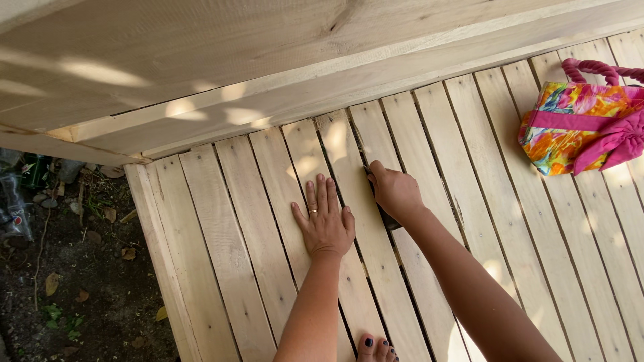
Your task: The person sands the slatted seat and frame of an unfinished wooden bench by hand, rubbing a folded piece of sandpaper back and forth along the boards. They shift position along the bench and continue sanding different planks and edges throughout the clip.
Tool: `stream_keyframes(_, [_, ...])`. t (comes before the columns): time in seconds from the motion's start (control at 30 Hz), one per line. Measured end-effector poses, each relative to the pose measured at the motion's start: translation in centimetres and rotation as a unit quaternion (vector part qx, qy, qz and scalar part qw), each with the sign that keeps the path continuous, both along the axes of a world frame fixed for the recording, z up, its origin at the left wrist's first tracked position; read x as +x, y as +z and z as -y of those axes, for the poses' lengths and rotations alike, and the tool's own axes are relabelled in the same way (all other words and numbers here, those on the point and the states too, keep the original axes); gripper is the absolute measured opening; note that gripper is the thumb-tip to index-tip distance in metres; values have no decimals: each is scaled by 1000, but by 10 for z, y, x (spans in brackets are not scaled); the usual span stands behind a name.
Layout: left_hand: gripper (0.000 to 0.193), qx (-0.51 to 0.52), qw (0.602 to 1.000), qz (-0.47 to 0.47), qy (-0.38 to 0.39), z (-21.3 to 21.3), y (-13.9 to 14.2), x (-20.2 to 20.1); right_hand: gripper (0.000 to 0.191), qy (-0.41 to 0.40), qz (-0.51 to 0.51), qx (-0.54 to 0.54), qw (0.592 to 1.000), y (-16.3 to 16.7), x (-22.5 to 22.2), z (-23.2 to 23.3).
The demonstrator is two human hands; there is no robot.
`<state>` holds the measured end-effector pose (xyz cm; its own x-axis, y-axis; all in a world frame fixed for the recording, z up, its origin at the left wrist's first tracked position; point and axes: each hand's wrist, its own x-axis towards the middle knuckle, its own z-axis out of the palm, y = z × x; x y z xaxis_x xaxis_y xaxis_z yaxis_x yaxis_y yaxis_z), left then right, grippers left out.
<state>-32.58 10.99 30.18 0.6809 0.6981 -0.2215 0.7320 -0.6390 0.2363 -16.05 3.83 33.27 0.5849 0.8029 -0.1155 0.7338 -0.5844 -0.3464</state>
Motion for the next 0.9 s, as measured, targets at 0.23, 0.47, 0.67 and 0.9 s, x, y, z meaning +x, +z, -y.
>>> stream_keyframes(0.23, [76,19,1000,9,0,-2,-9,2,9,-31,6,68,997,-9,-11,5])
stream_keyframes(0.47, [76,31,999,12,-1,-2,-15,4,7,2,25,105,994,-17,1,-12])
stream_keyframes(0.67, [77,36,999,5,-1,-3,-16,4,11,-13,21,105,994,-15,-2,-12])
stream_keyframes(0.9, [75,43,999,17,-4,-1,-21,1,13,-39,-17,83,996,-18,0,-12])
